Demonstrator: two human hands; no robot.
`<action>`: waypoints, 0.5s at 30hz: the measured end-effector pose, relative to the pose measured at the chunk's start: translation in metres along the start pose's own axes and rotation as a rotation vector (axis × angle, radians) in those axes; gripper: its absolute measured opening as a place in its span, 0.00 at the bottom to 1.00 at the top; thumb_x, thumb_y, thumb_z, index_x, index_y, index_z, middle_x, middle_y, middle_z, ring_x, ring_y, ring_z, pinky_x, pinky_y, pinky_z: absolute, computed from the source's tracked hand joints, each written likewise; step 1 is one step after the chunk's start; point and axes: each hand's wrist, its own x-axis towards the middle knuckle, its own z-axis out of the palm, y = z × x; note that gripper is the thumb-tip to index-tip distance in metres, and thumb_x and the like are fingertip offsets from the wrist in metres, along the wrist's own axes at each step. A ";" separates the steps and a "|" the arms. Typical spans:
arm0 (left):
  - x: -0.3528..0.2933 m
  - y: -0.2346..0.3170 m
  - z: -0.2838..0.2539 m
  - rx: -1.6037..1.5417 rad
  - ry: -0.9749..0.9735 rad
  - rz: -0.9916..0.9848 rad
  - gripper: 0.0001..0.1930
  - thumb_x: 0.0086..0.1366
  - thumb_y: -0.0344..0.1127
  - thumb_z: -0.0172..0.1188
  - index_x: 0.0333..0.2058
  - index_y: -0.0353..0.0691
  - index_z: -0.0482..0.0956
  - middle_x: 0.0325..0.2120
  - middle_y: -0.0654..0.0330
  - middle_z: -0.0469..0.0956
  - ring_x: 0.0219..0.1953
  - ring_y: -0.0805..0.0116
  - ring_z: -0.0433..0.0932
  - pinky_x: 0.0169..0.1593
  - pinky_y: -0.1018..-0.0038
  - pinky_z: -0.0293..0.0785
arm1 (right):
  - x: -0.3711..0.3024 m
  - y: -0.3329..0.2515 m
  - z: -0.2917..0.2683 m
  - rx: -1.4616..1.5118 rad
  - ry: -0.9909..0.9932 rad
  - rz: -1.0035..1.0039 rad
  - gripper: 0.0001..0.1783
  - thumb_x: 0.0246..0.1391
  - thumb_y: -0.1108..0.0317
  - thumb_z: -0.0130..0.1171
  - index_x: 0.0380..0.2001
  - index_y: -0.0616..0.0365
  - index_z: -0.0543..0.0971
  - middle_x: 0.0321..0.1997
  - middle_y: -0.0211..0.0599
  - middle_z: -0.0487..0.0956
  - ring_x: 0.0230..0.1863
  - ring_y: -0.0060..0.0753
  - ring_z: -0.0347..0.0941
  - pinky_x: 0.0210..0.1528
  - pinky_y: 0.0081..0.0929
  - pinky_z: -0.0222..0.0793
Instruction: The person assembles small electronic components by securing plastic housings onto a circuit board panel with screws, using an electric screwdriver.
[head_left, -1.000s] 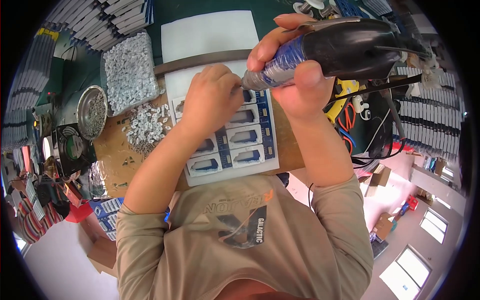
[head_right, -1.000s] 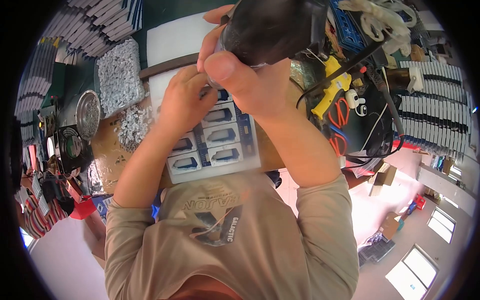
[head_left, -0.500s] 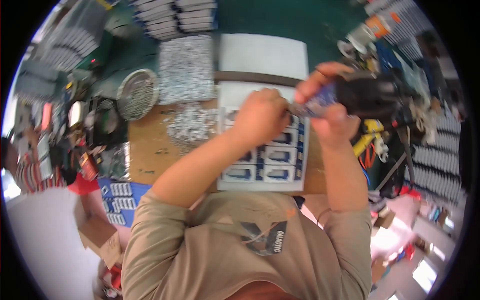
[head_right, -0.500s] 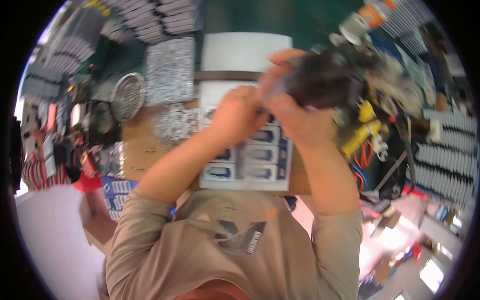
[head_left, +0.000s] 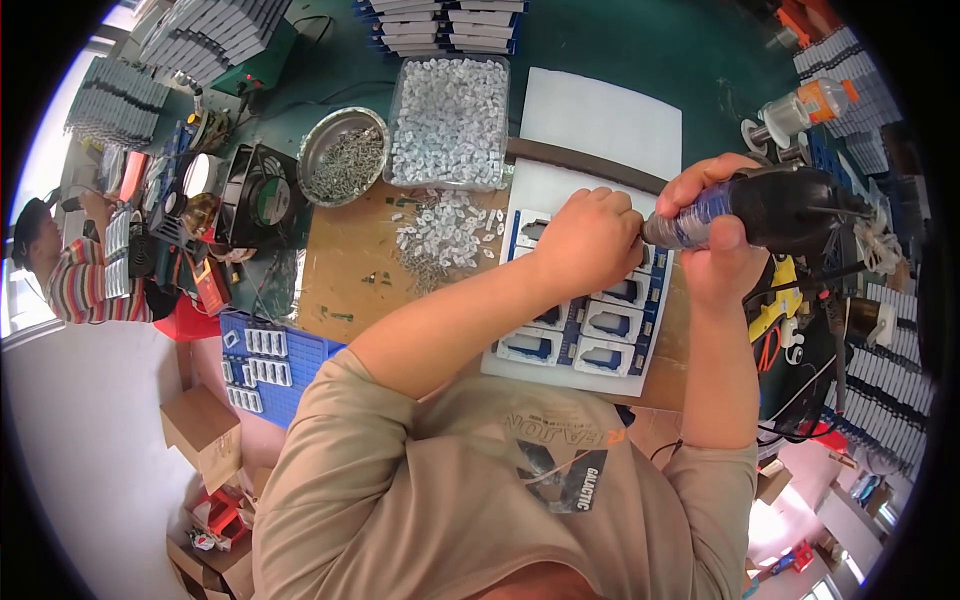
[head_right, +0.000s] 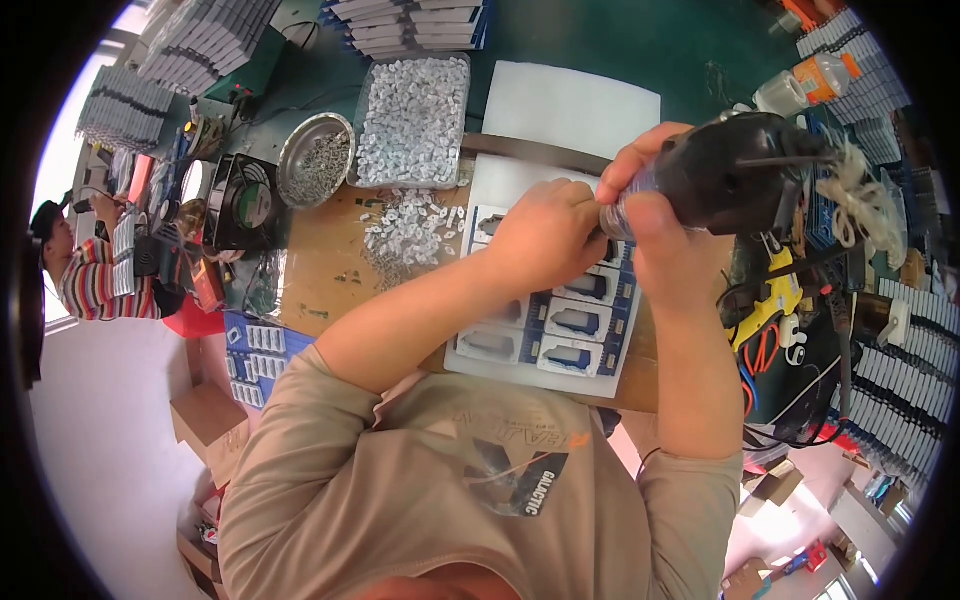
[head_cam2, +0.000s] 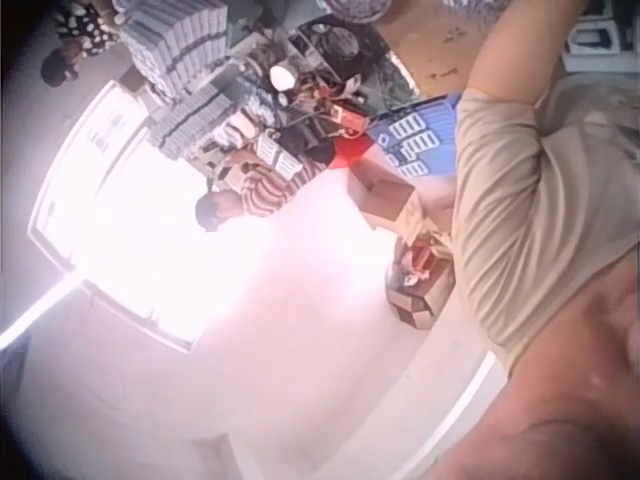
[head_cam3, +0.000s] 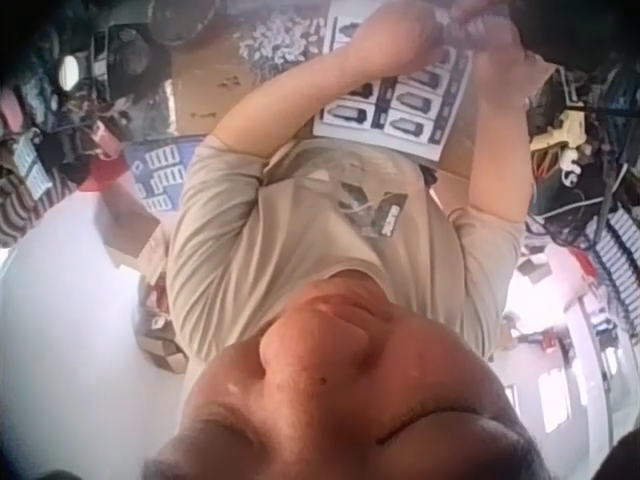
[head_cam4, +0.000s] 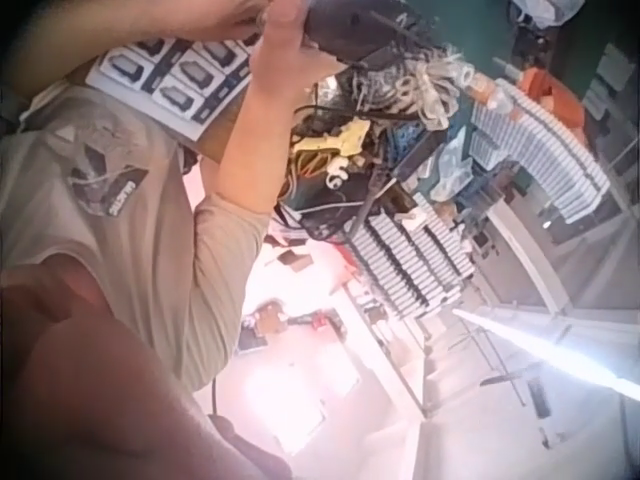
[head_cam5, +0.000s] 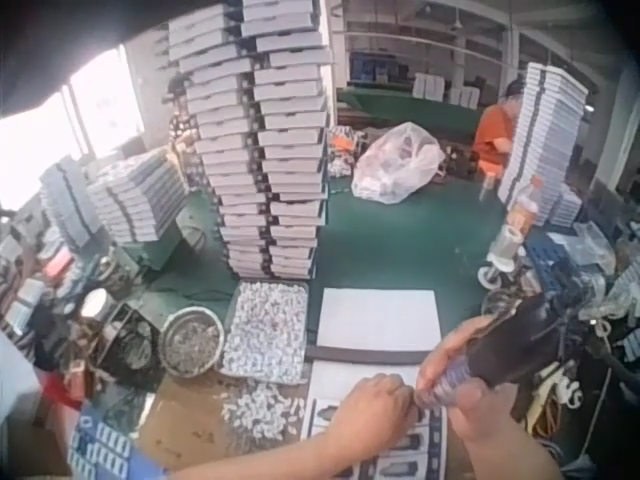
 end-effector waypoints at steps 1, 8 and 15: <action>0.000 -0.001 0.000 0.000 -0.008 -0.003 0.04 0.51 0.33 0.59 0.21 0.39 0.77 0.24 0.57 0.74 0.34 0.56 0.75 0.41 0.62 0.70 | 0.000 0.001 0.001 -0.013 -0.009 -0.009 0.36 0.44 0.44 0.71 0.41 0.65 0.71 0.28 0.38 0.77 0.30 0.28 0.75 0.34 0.24 0.71; -0.001 -0.001 0.003 -0.015 0.002 -0.001 0.05 0.51 0.32 0.59 0.20 0.39 0.77 0.24 0.57 0.74 0.34 0.55 0.75 0.40 0.61 0.70 | 0.001 0.007 -0.009 0.032 -0.016 0.016 0.66 0.32 0.10 0.46 0.51 0.68 0.71 0.29 0.41 0.76 0.28 0.35 0.73 0.34 0.31 0.73; -0.002 0.000 0.003 -0.029 0.016 0.013 0.04 0.51 0.32 0.59 0.21 0.39 0.78 0.24 0.57 0.74 0.34 0.55 0.76 0.40 0.61 0.71 | 0.005 -0.003 -0.007 -0.019 0.065 0.075 0.67 0.35 0.10 0.43 0.51 0.70 0.72 0.27 0.42 0.77 0.29 0.36 0.74 0.34 0.33 0.72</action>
